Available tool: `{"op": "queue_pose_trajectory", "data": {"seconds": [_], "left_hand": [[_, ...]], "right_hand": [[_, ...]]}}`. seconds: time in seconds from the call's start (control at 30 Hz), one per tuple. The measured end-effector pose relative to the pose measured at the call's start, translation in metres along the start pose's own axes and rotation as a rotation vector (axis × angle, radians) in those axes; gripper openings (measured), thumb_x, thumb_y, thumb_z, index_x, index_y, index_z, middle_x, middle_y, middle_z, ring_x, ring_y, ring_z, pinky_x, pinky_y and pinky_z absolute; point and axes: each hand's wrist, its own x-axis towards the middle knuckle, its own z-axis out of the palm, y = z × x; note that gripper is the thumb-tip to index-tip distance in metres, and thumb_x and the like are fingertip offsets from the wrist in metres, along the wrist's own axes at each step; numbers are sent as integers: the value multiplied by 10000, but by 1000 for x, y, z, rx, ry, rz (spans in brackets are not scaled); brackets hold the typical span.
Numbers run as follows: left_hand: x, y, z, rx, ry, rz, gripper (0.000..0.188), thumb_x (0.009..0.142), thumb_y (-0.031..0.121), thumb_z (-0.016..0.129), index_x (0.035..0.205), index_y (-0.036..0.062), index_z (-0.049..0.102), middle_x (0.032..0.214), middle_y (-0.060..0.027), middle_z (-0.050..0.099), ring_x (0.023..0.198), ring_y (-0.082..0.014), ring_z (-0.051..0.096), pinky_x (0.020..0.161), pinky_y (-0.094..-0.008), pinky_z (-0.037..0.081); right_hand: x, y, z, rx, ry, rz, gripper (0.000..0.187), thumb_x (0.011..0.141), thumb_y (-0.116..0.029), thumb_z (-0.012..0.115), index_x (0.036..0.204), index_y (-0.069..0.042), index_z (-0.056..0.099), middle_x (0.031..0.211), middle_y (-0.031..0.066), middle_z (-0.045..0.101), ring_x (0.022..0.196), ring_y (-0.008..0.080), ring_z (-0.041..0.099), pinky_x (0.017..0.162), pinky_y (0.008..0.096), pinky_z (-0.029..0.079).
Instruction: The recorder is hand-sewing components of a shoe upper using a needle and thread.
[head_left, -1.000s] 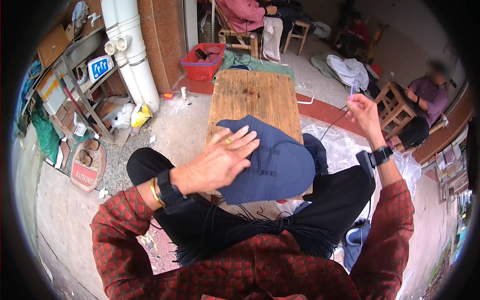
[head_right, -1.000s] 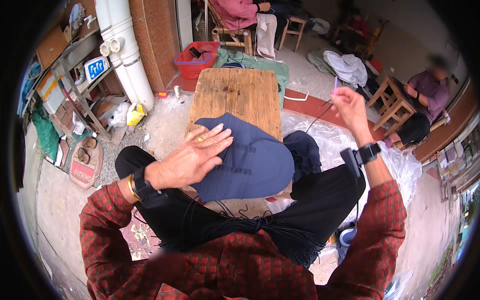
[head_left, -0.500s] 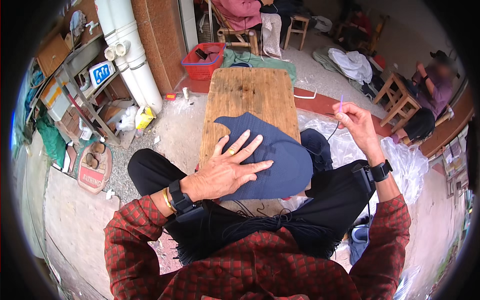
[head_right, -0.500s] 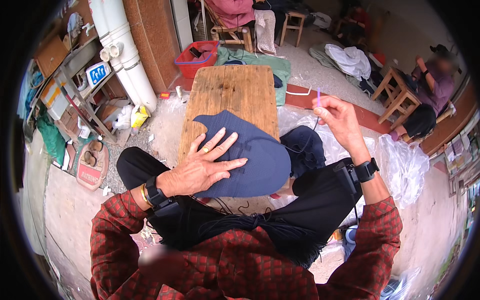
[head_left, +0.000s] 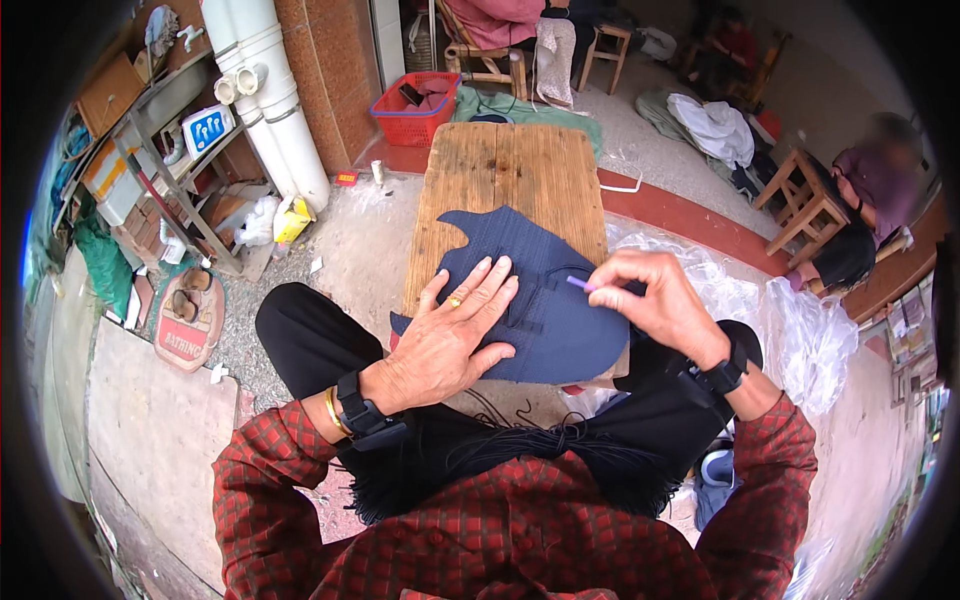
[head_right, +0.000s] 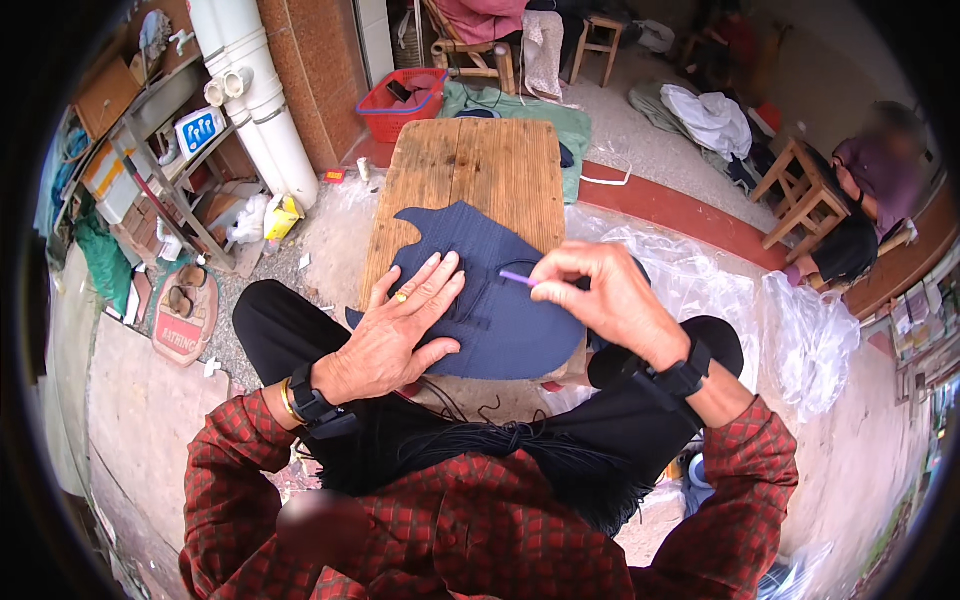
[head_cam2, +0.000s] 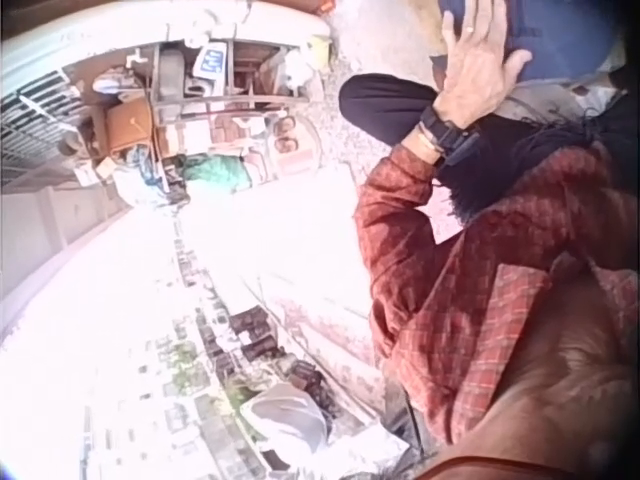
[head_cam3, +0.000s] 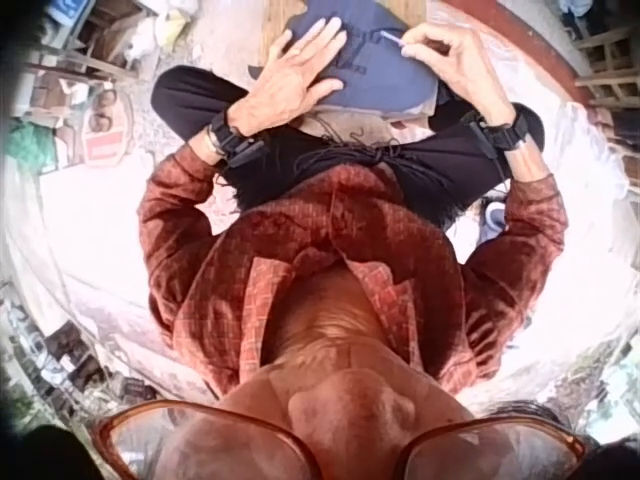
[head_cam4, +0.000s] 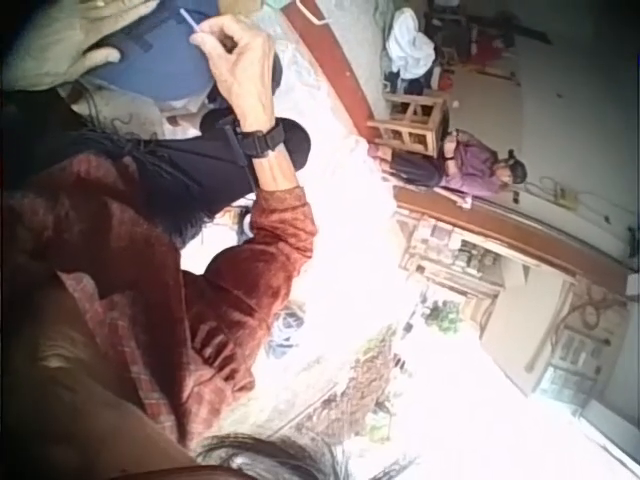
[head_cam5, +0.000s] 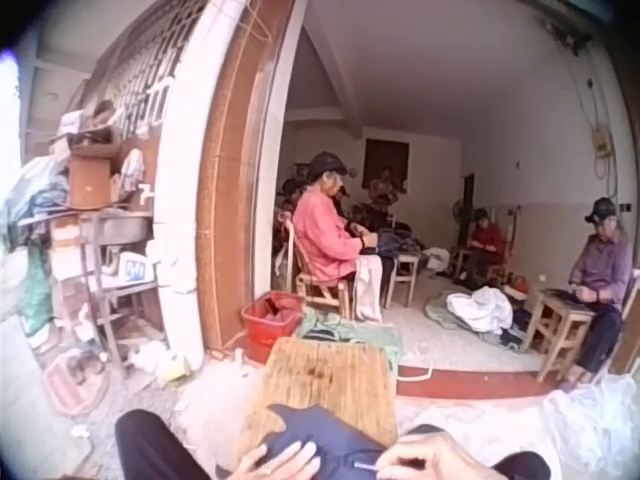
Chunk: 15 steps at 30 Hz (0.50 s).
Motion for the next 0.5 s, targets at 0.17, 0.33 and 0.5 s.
{"op": "queue_pose_trajectory", "data": {"seconds": [0.17,0.33,0.5], "left_hand": [[4,0,6,33,68,-50,750,973,449,630,1527,-4,407,1654,-165,308,1546,-298,269,1214,-550,216],[10,4,17,41,136,-118,744,981,462,610,1511,-23,418,1641,-195,317,1539,-319,276,1204,-564,226],[11,9,21,41,160,-149,743,986,458,605,1505,-40,419,1634,-215,318,1535,-342,279,1196,-574,230]], "right_hand": [[-22,-15,22,56,14,105,132,856,-76,792,963,-5,764,825,96,680,708,186,644,649,312,493],[-30,-18,36,-43,92,-5,148,831,-80,797,969,-30,774,793,115,666,717,250,645,674,343,494],[-33,-21,41,-196,97,2,144,830,-119,797,965,-69,788,739,95,642,705,251,625,726,353,442]]}}
